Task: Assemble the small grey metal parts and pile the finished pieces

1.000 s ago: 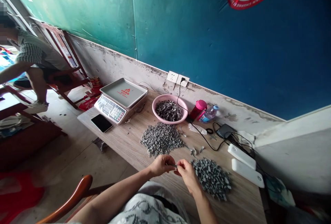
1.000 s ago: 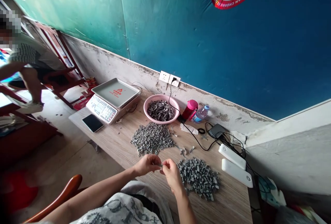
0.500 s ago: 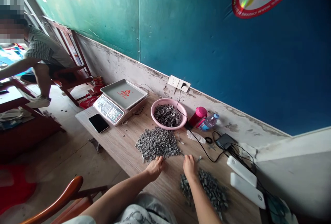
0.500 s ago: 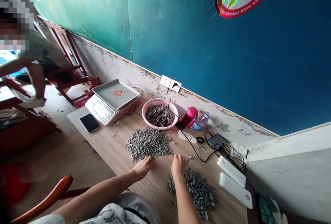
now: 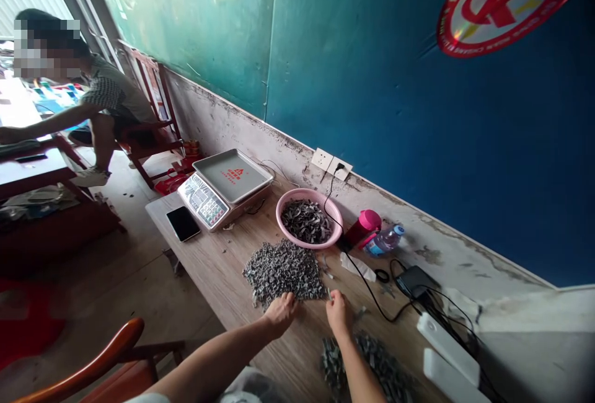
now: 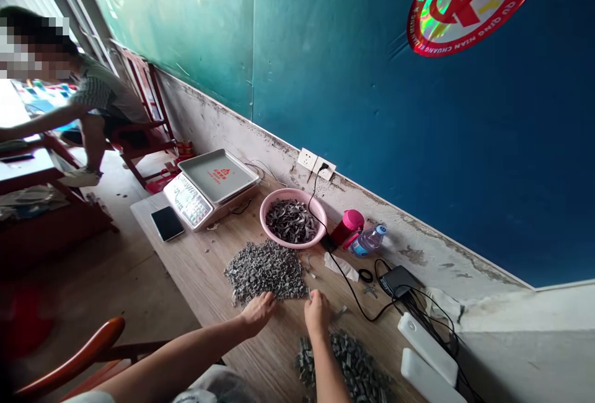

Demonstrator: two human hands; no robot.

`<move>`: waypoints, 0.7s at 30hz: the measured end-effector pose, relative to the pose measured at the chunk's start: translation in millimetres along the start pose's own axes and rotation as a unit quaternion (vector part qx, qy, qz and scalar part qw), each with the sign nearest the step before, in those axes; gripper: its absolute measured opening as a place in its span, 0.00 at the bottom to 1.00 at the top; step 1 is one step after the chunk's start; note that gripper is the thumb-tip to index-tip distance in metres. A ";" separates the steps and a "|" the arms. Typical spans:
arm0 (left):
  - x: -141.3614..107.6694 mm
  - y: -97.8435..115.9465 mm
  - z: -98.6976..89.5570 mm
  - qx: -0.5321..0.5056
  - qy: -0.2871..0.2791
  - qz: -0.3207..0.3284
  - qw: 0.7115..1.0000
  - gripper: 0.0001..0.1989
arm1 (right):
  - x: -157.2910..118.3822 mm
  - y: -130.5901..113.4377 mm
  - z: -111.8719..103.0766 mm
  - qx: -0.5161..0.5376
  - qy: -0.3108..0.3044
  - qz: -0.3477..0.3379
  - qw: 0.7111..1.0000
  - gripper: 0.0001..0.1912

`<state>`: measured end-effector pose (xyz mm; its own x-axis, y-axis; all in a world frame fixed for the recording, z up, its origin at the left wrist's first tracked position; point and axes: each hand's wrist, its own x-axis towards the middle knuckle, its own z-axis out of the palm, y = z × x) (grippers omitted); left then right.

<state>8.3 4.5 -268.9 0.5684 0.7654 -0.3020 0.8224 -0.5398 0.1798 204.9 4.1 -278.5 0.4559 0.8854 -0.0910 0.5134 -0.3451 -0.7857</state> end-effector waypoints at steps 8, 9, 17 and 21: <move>3.8 -8.3 1.8 0.011 0.005 -0.005 1.000 0.14 | -5.7 -34.6 -19.9 0.398 -0.019 0.106 0.911 0.17; 4.5 -9.3 1.1 0.013 0.005 -0.004 1.000 0.14 | -11.4 -38.6 -21.6 0.431 -0.028 0.114 0.894 0.17; 14.1 -15.0 -6.4 0.014 -0.010 0.028 0.999 0.14 | -56.2 -58.6 -28.3 0.557 -0.070 0.178 0.808 0.16; 17.6 -18.4 -7.8 -0.015 -0.020 0.041 0.999 0.13 | -66.6 -67.7 -31.0 0.583 -0.084 0.180 0.788 0.16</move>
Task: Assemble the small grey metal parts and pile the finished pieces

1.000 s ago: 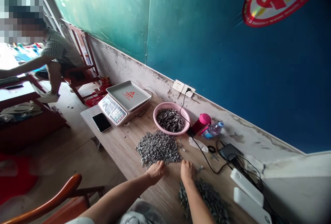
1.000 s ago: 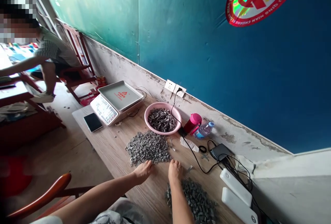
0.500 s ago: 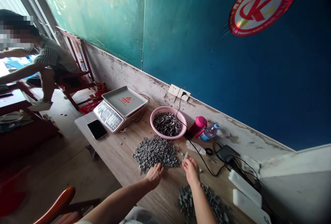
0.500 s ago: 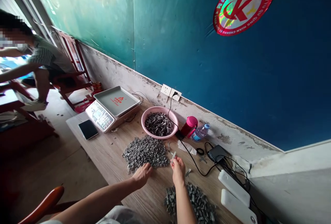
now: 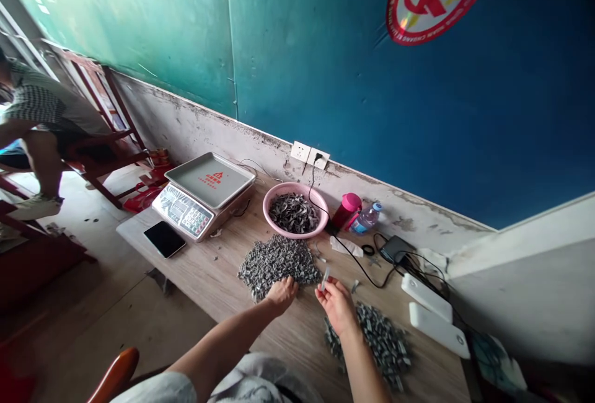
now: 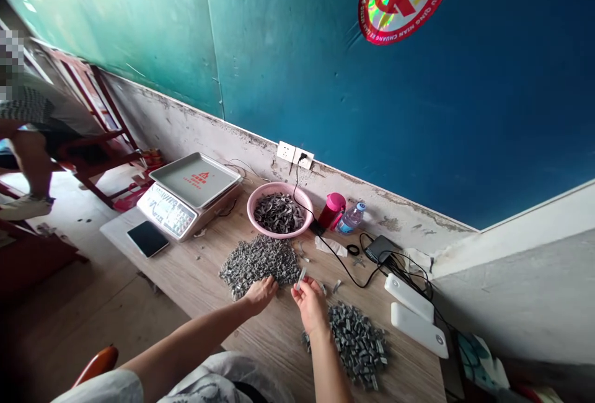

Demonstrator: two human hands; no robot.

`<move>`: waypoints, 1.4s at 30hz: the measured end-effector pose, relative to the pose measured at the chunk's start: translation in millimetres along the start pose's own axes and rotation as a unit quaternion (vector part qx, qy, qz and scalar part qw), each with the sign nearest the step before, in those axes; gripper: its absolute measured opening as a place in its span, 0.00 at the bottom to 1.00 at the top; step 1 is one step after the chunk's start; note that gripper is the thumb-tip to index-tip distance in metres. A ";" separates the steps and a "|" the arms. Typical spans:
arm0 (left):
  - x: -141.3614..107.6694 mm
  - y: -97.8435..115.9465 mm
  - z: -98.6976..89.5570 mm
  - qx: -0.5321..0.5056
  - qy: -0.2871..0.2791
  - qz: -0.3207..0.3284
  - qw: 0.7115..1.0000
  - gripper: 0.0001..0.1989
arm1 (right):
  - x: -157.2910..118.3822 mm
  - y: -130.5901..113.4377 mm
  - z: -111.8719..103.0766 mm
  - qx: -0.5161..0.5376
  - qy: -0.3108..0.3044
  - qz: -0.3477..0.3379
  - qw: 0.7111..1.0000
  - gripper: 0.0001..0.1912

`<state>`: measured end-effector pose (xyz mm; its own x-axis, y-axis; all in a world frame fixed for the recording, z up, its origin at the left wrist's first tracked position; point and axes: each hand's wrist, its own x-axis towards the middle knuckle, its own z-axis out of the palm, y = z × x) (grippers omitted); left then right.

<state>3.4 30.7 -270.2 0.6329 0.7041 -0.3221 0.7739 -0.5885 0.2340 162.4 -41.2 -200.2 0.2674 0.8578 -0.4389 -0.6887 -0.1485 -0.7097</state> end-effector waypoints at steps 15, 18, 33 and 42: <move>-24.7 27.7 -88.0 -0.563 0.199 -0.021 0.802 0.15 | -18.5 -17.8 41.5 -0.021 -0.053 -0.055 0.997 0.19; -42.3 38.7 -120.3 -0.659 0.215 0.021 0.720 0.21 | -29.8 -33.0 59.4 -0.043 -0.100 -0.077 0.991 0.17; -89.2 63.7 -180.1 -0.808 0.226 0.075 0.538 0.14 | -62.4 -60.7 92.2 -0.173 -0.153 -0.159 0.960 0.15; -98.6 72.6 -194.3 -0.877 0.184 0.078 0.438 0.12 | -85.4 -71.5 99.7 -0.045 -0.217 -0.021 0.975 0.14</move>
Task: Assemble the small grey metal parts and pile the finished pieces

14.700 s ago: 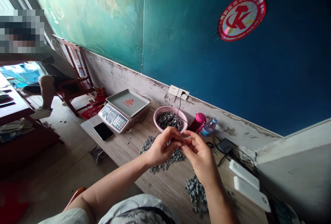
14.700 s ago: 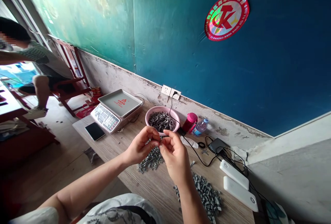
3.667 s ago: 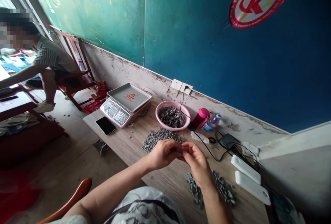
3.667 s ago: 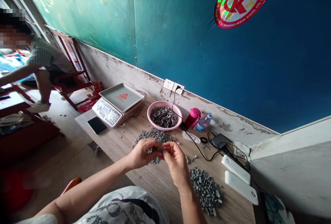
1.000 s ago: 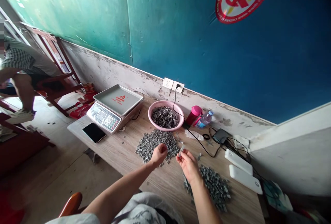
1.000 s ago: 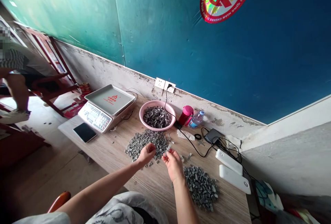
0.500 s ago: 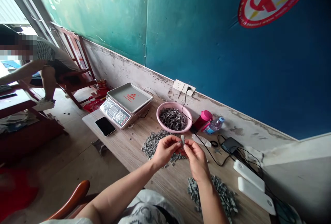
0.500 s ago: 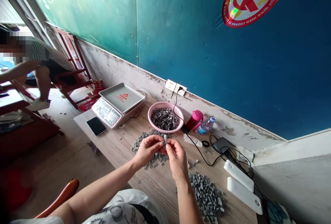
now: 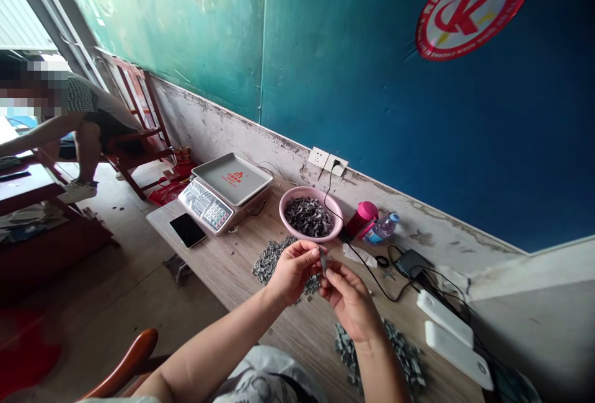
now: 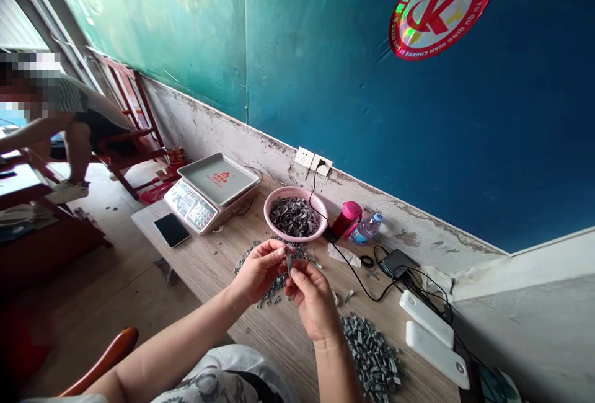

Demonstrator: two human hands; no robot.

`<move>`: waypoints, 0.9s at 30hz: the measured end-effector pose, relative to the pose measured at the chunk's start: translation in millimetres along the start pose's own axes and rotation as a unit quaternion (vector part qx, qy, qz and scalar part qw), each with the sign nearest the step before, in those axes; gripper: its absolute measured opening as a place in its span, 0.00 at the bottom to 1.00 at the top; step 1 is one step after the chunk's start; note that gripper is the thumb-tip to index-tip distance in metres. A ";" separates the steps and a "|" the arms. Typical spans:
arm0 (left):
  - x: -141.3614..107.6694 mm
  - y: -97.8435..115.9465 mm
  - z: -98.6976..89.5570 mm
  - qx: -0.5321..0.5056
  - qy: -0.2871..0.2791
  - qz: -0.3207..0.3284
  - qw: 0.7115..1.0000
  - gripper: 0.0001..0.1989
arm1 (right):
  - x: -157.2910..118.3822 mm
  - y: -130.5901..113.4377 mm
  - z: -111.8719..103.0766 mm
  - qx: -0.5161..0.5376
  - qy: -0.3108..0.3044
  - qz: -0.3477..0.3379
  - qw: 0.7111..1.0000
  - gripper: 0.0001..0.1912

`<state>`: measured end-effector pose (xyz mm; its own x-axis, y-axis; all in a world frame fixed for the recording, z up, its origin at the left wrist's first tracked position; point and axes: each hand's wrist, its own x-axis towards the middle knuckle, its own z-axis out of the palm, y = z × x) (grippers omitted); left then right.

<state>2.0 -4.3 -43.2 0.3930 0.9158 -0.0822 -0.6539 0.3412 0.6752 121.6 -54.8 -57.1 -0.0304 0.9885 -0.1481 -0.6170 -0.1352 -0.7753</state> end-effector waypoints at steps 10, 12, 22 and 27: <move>-5.5 2.7 -1.7 0.046 -0.054 0.018 0.997 0.09 | -5.1 -2.2 -1.8 0.020 0.004 0.031 0.999 0.14; -6.6 3.9 -1.9 0.054 -0.061 0.016 0.997 0.09 | -6.8 -3.2 -1.6 0.022 0.002 0.040 0.999 0.14; -5.5 11.2 -8.2 0.083 -0.097 0.001 0.992 0.15 | -9.8 -4.3 -0.5 0.007 0.020 0.016 1.000 0.15; -3.6 12.0 -10.2 0.081 -0.125 0.018 0.989 0.16 | -10.7 1.2 5.0 -0.009 0.015 -0.048 0.999 0.14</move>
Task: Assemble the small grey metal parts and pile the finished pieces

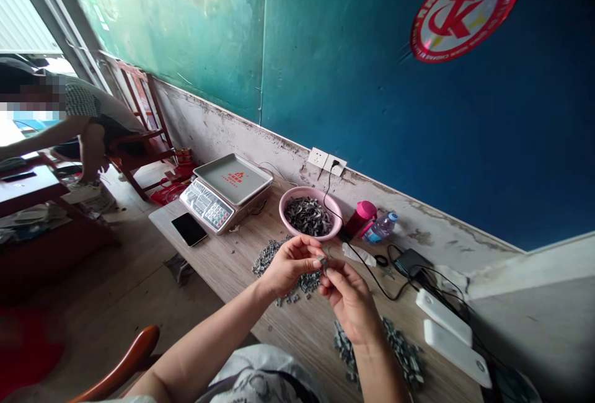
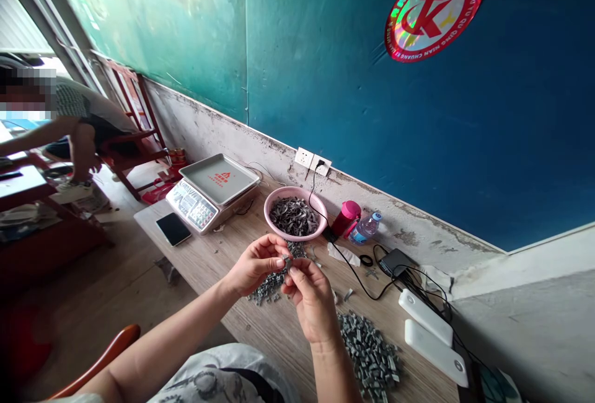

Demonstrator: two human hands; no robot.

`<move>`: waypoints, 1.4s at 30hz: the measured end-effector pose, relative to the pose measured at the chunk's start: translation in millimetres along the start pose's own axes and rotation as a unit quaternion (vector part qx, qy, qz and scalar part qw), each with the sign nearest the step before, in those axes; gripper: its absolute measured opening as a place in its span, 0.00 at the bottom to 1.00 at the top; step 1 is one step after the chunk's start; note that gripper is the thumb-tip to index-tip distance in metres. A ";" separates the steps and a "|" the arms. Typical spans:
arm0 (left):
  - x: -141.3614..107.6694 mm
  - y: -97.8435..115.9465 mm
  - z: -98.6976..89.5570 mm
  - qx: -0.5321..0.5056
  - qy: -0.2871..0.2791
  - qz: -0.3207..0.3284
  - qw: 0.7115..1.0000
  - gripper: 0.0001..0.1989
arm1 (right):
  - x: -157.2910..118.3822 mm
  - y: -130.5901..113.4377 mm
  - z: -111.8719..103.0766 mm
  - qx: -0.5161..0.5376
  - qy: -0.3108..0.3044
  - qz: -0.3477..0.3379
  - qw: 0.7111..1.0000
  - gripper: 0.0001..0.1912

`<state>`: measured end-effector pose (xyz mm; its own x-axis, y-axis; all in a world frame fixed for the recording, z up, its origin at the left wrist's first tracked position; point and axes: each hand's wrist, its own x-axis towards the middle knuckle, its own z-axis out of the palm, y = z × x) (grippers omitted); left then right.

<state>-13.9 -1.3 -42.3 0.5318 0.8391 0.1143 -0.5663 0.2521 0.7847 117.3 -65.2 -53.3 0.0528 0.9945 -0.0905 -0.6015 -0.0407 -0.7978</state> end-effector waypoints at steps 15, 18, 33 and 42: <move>3.1 23.0 -5.7 0.105 -0.175 -0.119 0.972 0.26 | 12.1 -36.8 -9.3 -0.330 -0.149 -0.087 0.928 0.08; -0.4 22.8 -4.7 0.226 -0.163 -0.033 0.960 0.22 | 18.3 -27.6 -11.3 -0.246 -0.060 -0.041 0.967 0.13; -6.4 7.5 14.3 0.336 0.035 0.156 0.928 0.08 | 13.1 -15.2 -5.4 -0.052 0.011 -0.033 0.998 0.14; -7.4 11.9 17.0 0.130 -0.066 0.038 0.989 0.11 | 7.8 -26.0 -5.0 -0.081 -0.112 -0.047 0.989 0.09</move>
<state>-13.9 -12.8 -23.5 0.5809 0.7764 0.2444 -0.4362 0.0434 0.8988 137.3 -56.8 -36.2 -0.0856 0.9904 0.1088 -0.4661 0.0567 -0.8829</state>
